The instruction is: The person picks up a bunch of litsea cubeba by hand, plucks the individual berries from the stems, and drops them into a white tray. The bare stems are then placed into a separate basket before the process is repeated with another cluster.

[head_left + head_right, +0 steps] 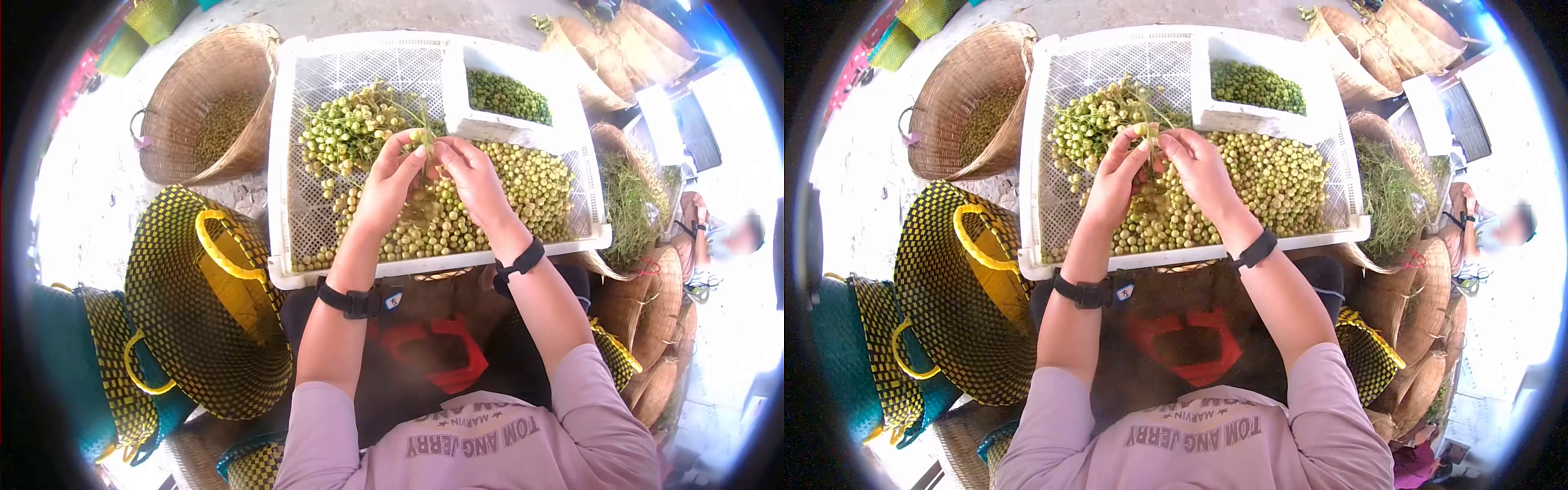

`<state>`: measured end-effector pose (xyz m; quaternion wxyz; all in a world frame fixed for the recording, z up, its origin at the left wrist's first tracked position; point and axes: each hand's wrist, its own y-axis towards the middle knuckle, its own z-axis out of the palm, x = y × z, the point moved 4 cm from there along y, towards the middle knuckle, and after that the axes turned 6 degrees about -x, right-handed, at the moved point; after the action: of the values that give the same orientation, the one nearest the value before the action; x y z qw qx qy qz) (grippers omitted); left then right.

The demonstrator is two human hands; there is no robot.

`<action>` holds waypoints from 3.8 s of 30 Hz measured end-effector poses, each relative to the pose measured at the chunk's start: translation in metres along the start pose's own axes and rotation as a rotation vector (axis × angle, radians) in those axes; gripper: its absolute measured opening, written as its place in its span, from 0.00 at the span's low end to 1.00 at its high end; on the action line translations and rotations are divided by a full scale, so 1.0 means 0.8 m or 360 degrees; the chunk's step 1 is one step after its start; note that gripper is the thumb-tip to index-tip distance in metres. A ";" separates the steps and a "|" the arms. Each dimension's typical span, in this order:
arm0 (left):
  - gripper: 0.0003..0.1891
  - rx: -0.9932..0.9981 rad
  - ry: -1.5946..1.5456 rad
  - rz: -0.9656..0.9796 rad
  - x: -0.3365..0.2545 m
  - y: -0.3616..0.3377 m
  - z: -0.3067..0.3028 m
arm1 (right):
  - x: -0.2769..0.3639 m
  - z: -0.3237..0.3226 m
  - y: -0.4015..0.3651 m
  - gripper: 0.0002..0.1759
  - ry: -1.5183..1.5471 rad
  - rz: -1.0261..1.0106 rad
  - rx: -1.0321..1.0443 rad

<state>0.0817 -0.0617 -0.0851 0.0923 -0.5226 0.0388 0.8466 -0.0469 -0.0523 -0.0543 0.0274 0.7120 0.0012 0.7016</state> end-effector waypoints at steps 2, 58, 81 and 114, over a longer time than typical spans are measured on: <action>0.15 -0.0010 -0.0151 0.0091 0.000 0.002 0.000 | 0.003 -0.002 -0.002 0.13 -0.0164 -0.0102 -0.0088; 0.14 -0.0368 -0.0234 -0.0073 -0.009 -0.006 -0.013 | -0.017 -0.009 -0.044 0.10 0.0778 0.0653 0.0170; 0.14 -0.0437 0.1585 0.0845 -0.034 -0.022 -0.003 | -0.022 0.015 -0.035 0.08 0.0572 0.0446 -0.0130; 0.11 -0.0146 0.0401 0.0157 -0.020 -0.009 -0.011 | -0.038 -0.019 -0.040 0.15 0.0757 0.0487 -0.0196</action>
<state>0.0980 -0.0578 -0.0748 0.0211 -0.6260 0.0370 0.7787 -0.0613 -0.0206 -0.0857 -0.0368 0.5165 -0.1425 0.8435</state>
